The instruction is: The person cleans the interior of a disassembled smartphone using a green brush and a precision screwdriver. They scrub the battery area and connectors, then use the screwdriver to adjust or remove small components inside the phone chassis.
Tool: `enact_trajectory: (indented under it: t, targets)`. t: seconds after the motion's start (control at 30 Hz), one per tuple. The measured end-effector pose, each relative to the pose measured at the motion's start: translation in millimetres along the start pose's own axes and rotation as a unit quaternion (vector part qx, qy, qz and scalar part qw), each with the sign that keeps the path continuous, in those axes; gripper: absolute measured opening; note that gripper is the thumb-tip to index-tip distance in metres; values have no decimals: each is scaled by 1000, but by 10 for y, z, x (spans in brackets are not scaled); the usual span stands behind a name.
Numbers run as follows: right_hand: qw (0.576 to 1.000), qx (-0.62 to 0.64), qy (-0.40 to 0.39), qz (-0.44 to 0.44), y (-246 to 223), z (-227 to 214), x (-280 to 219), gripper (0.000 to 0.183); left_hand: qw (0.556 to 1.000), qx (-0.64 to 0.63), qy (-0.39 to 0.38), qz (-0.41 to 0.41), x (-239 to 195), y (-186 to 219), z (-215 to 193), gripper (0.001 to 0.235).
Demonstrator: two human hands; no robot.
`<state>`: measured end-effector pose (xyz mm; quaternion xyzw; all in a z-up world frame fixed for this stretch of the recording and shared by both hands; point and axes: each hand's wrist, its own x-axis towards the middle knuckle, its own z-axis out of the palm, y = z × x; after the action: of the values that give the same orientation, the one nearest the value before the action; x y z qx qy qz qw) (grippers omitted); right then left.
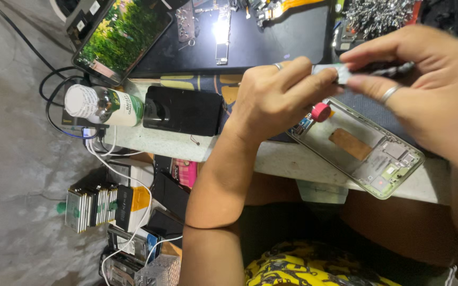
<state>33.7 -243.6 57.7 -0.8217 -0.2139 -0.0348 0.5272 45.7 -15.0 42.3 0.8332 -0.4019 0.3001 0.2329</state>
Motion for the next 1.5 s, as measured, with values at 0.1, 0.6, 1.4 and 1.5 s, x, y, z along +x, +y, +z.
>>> enact_trajectory:
  t: [0.1,0.6,1.4,1.5]
  targets:
    - [998,6,54,-14,242,-67,-43,24,994,-51,59,-77,5,-31,-14,39]
    - [990,140,30,7,1197,-356,-98,21,967,177,-30,-183,46,-282,157,45]
    - [940,338,-41,-20,1404,-415,-51,26,983,35,13,-180,-68,-364,-38,26]
    - [916,397,-51,-14,1155,-386,-9,34,990,56,-1,-127,-50,-342,-39,26]
